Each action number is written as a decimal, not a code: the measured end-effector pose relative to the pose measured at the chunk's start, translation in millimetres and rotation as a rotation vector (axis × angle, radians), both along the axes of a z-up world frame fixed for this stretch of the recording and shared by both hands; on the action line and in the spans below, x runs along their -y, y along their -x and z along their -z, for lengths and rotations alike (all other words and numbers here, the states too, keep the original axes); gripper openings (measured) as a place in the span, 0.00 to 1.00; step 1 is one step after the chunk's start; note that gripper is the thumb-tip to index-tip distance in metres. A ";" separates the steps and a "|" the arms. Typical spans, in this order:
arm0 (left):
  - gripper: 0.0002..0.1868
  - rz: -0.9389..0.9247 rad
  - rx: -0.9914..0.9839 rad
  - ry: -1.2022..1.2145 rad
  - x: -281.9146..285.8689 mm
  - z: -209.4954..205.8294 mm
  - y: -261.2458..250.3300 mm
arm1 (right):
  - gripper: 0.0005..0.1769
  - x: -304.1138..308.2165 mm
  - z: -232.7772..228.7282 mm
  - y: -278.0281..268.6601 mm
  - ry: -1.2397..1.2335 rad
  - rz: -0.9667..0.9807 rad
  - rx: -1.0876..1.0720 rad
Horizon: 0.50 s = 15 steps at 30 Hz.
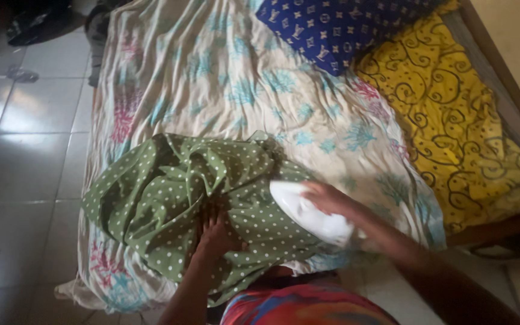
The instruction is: The person irons a green polka-dotted dress laid out on a bed. They use a white electric iron, moving it back and forth over the fabric while holding the garment in place with their other hand.
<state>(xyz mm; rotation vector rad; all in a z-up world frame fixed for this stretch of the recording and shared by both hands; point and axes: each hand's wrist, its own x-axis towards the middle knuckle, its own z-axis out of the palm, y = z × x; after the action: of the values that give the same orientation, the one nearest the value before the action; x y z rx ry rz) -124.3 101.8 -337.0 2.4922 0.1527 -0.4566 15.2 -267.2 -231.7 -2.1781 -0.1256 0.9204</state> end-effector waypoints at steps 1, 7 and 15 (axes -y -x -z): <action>0.84 0.000 -0.020 -0.003 1.3 0.3 -0.6 | 0.33 11.3 -6.9 5.4 -0.027 -0.044 -0.094; 0.84 0.032 0.030 -0.073 3.6 6.4 -1.4 | 0.33 7.9 -31.9 24.6 -0.013 -0.398 0.108; 0.91 0.033 -0.060 -0.042 1.7 4.7 -6.9 | 0.30 -105.3 -30.4 14.2 -0.084 -0.379 0.205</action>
<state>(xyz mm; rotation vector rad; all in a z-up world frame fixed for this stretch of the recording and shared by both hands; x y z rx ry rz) -117.4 100.1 -341.7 2.5262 0.1459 -0.5472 1.0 -162.0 -201.3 -2.2043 -0.6831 0.8715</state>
